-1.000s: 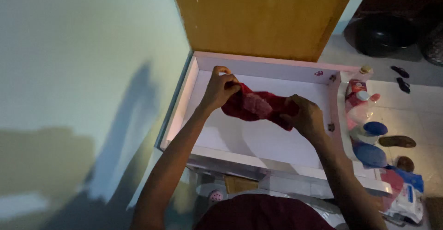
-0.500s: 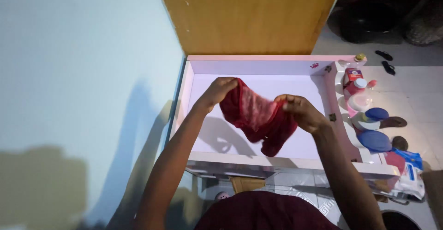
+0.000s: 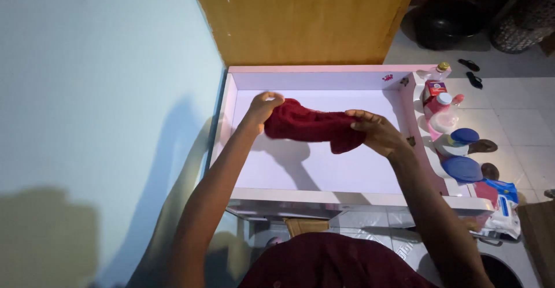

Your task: Cleaning a white furniture surface with a red cloth and water.

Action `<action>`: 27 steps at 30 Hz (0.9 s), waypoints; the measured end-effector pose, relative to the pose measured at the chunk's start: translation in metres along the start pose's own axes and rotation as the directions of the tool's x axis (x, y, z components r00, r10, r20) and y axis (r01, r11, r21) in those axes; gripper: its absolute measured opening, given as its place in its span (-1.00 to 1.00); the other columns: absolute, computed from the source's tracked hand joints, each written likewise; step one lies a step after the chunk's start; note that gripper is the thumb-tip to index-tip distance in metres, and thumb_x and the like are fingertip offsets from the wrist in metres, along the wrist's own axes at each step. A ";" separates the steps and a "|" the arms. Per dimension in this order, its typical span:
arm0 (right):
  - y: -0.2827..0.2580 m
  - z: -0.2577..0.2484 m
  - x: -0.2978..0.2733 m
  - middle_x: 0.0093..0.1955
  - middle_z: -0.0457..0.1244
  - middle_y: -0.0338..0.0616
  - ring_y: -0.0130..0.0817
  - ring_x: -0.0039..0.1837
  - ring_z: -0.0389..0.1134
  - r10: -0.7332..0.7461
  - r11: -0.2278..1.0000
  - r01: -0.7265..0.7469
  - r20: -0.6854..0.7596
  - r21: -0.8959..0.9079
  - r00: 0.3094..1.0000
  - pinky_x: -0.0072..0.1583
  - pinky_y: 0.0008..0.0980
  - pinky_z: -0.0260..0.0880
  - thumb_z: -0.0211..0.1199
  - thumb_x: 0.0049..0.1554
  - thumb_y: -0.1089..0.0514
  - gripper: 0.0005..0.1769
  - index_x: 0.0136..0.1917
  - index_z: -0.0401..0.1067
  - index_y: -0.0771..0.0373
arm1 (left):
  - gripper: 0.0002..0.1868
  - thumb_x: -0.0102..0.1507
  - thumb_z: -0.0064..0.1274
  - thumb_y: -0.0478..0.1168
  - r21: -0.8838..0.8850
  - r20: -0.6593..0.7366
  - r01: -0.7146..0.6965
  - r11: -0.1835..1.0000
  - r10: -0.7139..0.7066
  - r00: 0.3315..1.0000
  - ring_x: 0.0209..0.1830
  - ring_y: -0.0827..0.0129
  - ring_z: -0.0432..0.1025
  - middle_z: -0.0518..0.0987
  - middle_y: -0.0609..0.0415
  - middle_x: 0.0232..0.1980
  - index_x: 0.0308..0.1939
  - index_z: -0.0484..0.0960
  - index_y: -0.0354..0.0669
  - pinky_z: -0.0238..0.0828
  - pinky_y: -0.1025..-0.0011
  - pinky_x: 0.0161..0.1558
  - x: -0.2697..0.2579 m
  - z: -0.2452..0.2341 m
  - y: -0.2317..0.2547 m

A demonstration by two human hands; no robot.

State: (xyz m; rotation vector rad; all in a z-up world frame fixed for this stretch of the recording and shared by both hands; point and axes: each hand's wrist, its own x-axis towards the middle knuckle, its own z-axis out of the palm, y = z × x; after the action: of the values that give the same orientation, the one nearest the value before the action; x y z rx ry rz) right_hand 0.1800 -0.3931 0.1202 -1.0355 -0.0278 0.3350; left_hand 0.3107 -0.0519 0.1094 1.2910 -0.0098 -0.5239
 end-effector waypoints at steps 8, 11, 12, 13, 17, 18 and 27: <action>-0.026 0.010 -0.004 0.15 0.40 -0.05 -0.29 0.14 0.42 -0.266 0.816 0.227 0.003 -0.531 0.964 0.20 -0.27 0.49 0.20 0.06 0.55 -0.52 0.25 0.50 0.37 | -0.75 0.34 0.13 -0.16 0.379 0.192 -0.345 0.859 0.291 0.937 -0.08 0.42 0.56 0.72 0.06 -0.07 0.01 0.77 -0.15 0.51 0.42 0.04 -0.042 0.020 0.055; -0.047 0.050 -0.019 0.13 0.38 -0.02 -0.26 0.15 0.44 -0.410 0.519 0.300 0.075 -0.800 0.909 0.20 -0.29 0.48 0.17 -0.03 0.61 -0.41 0.27 0.47 0.36 | -0.69 0.24 0.29 -0.20 0.504 0.331 -0.433 0.747 0.297 0.896 0.00 0.38 0.56 0.70 0.04 0.01 0.07 0.74 -0.09 0.49 0.38 0.10 -0.060 0.029 0.072; -0.054 0.064 -0.025 0.13 0.36 0.02 -0.21 0.15 0.44 -0.468 0.283 0.314 0.155 -0.906 0.870 0.22 -0.27 0.49 0.16 -0.06 0.63 -0.38 0.27 0.46 0.36 | -0.55 0.13 0.40 -0.24 0.598 0.387 -0.487 0.637 0.303 0.871 0.03 0.35 0.54 0.65 0.03 0.05 0.10 0.69 -0.03 0.46 0.35 0.11 -0.064 0.030 0.075; -0.054 0.068 -0.026 0.13 0.36 0.02 -0.21 0.15 0.44 -0.467 0.283 0.314 0.156 -0.906 0.870 0.22 -0.27 0.49 0.16 -0.06 0.63 -0.38 0.27 0.46 0.36 | -0.55 0.13 0.40 -0.24 0.598 0.386 -0.487 0.637 0.303 0.871 0.03 0.35 0.54 0.65 0.03 0.05 0.10 0.69 -0.03 0.46 0.35 0.11 -0.059 0.028 0.072; -0.053 0.062 -0.019 0.03 0.36 0.00 -0.13 0.08 0.44 -0.522 0.045 0.336 0.265 -0.941 0.811 0.14 -0.23 0.49 0.21 0.03 0.60 -0.51 0.18 0.52 0.26 | -0.59 0.09 0.23 -0.40 0.790 0.464 -0.566 0.234 0.374 0.803 -0.08 0.15 0.48 0.56 -0.04 -0.13 -0.01 0.75 0.05 0.49 0.22 0.04 -0.041 0.028 0.062; -0.051 0.057 -0.014 -0.02 0.36 -0.03 -0.12 0.05 0.44 -0.510 0.016 0.350 0.293 -0.937 0.809 0.10 -0.24 0.49 0.25 0.05 0.58 -0.60 0.08 0.57 0.23 | -0.64 0.14 0.12 -0.46 0.818 0.436 -0.528 0.228 0.353 0.827 -0.07 0.18 0.48 0.52 -0.01 -0.12 -0.10 0.77 0.06 0.52 0.23 0.02 -0.037 0.028 0.059; -0.047 0.089 0.016 0.14 0.26 -0.14 -0.40 0.15 0.27 -0.340 0.598 0.547 0.433 -0.586 0.835 0.23 -0.41 0.35 -0.07 0.00 0.55 -0.54 0.13 0.35 0.33 | -0.73 0.14 0.10 -0.56 0.500 0.588 -0.833 0.236 0.614 0.526 0.16 0.23 0.32 0.34 -0.03 0.06 -0.26 0.58 -0.09 0.46 0.32 0.11 -0.028 0.087 0.047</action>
State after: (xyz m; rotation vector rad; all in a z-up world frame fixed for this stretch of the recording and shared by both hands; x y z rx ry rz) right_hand 0.1918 -0.3354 0.2038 -1.6778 -0.7241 -0.0235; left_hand 0.2779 -0.1124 0.1856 1.8069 -1.1853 0.2286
